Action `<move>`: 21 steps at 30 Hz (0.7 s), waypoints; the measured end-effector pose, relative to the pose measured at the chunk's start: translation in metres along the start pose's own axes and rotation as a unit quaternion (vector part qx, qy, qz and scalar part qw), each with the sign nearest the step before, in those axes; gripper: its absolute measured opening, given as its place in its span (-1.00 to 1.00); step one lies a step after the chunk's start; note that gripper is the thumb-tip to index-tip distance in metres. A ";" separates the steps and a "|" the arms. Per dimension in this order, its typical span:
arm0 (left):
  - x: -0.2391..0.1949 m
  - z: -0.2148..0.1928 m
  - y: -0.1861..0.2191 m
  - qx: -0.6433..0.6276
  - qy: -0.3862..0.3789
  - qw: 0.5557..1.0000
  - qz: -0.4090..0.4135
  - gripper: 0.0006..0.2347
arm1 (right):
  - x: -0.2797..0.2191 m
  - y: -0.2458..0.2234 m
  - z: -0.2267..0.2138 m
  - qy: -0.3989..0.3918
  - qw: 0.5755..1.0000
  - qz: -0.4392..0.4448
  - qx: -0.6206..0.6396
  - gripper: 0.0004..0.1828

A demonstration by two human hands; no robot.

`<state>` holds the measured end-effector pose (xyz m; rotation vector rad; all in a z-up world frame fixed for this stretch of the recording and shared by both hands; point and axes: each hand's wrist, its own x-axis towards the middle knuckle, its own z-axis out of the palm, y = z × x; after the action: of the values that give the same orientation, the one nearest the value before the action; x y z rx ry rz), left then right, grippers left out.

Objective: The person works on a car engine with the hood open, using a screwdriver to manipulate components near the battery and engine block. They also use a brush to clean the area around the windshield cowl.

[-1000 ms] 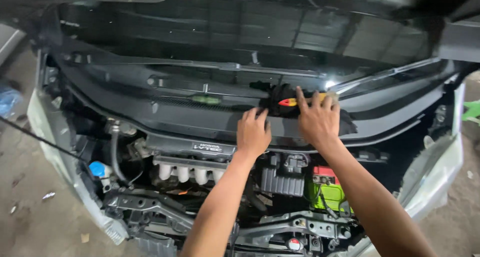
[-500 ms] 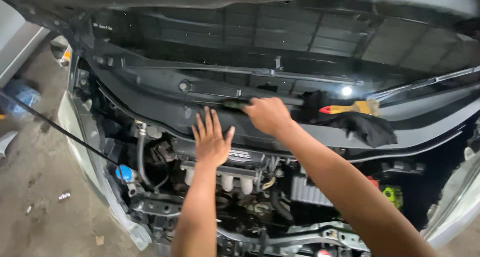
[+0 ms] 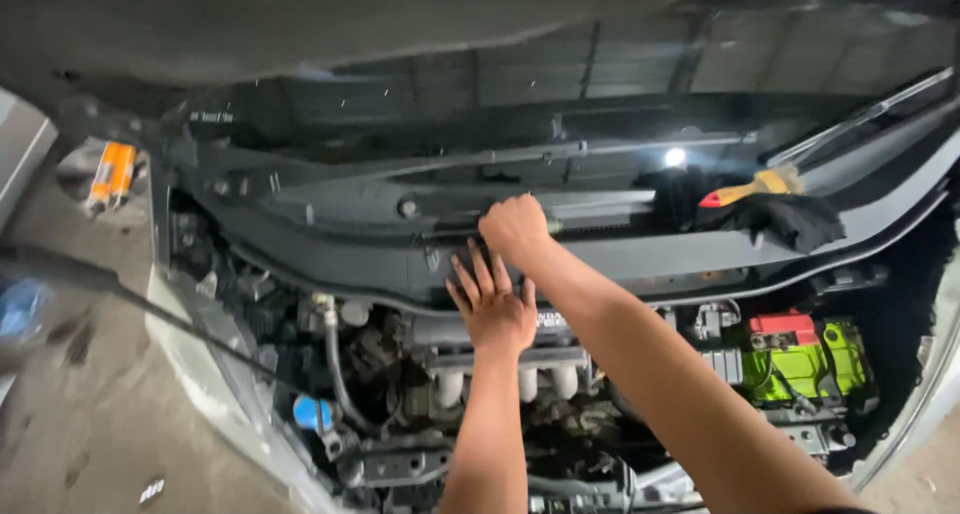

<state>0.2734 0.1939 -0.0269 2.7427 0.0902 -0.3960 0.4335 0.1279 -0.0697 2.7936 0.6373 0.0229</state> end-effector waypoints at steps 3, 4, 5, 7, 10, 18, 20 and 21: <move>0.012 0.028 -0.011 -0.020 0.076 0.997 0.025 -0.30 | -0.030 -0.001 -0.052 0.018 0.997 -0.069 -0.029 -0.77; 0.013 0.033 -0.013 -0.020 0.069 0.997 0.025 -0.30 | -0.038 0.004 -0.064 0.012 0.997 -0.068 -0.026 -0.77; 0.014 0.039 -0.015 -0.018 0.110 0.993 0.036 -0.31 | -0.046 0.010 -0.075 0.020 0.996 -0.078 -0.028 -0.79; 0.018 0.048 -0.016 -0.016 0.147 0.987 0.056 -0.31 | -0.056 0.026 -0.080 0.025 0.996 -0.079 -0.030 -0.81; 0.024 0.056 -0.019 -0.014 0.180 0.981 0.065 -0.32 | -0.071 0.046 -0.068 0.003 0.997 -0.074 0.020 -0.80; 0.023 0.044 -0.018 -0.002 0.121 0.991 0.049 -0.28 | -0.143 0.067 -0.052 0.339 0.877 0.181 0.291 -0.65; 0.023 0.038 -0.017 -0.006 0.102 0.994 0.049 -0.29 | -0.178 0.059 -0.075 0.384 0.781 0.184 0.457 -0.70; 0.021 0.036 -0.017 -0.010 0.086 0.995 0.045 -0.29 | -0.196 0.054 -0.086 0.418 0.653 0.176 0.607 -0.73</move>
<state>0.2822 0.1969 -0.0706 2.7448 0.0136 -0.1318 0.2726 0.0195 0.0361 4.0848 0.1959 1.6302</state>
